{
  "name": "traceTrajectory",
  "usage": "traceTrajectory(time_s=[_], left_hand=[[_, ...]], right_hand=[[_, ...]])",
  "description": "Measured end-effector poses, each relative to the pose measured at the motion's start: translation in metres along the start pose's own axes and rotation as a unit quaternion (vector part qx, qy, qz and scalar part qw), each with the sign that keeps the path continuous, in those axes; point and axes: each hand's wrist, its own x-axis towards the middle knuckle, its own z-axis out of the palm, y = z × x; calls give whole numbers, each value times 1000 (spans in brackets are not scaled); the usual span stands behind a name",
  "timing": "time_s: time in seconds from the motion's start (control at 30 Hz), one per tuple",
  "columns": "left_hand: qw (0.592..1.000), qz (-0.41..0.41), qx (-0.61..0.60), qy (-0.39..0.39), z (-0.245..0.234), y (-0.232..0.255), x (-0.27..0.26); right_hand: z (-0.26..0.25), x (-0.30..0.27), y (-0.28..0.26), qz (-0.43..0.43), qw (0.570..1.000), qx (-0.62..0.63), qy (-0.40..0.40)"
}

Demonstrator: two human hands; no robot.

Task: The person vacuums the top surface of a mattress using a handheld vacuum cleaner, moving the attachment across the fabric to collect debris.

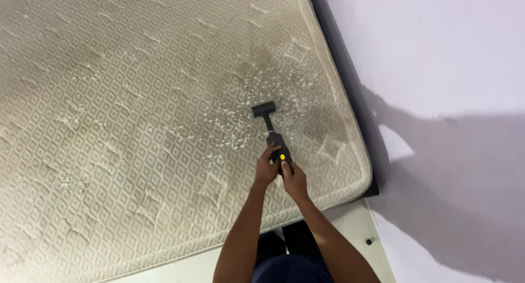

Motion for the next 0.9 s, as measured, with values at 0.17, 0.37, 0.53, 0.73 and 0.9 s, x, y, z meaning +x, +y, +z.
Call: traceTrajectory(time_s=[0.17,0.37,0.53,0.73,0.9], left_hand=[[999,0,-26,-20,-1,-8,-42],[1000,-18,-9,-23,-6,3,-93],[1000,-11,1,-19,-12,18,-124],[1000,-23,-4,-12,-15,23,-144],[998,-54,-28,-7,-17,25,-127]], right_hand=[[-4,-41,15,-4,1000,12,4],[-10,-86,31,30,999,13,-8],[-19,-117,35,31,999,22,-24],[-23,-132,31,25,999,-7,-20],[-14,-114,28,15,1000,8,-10]])
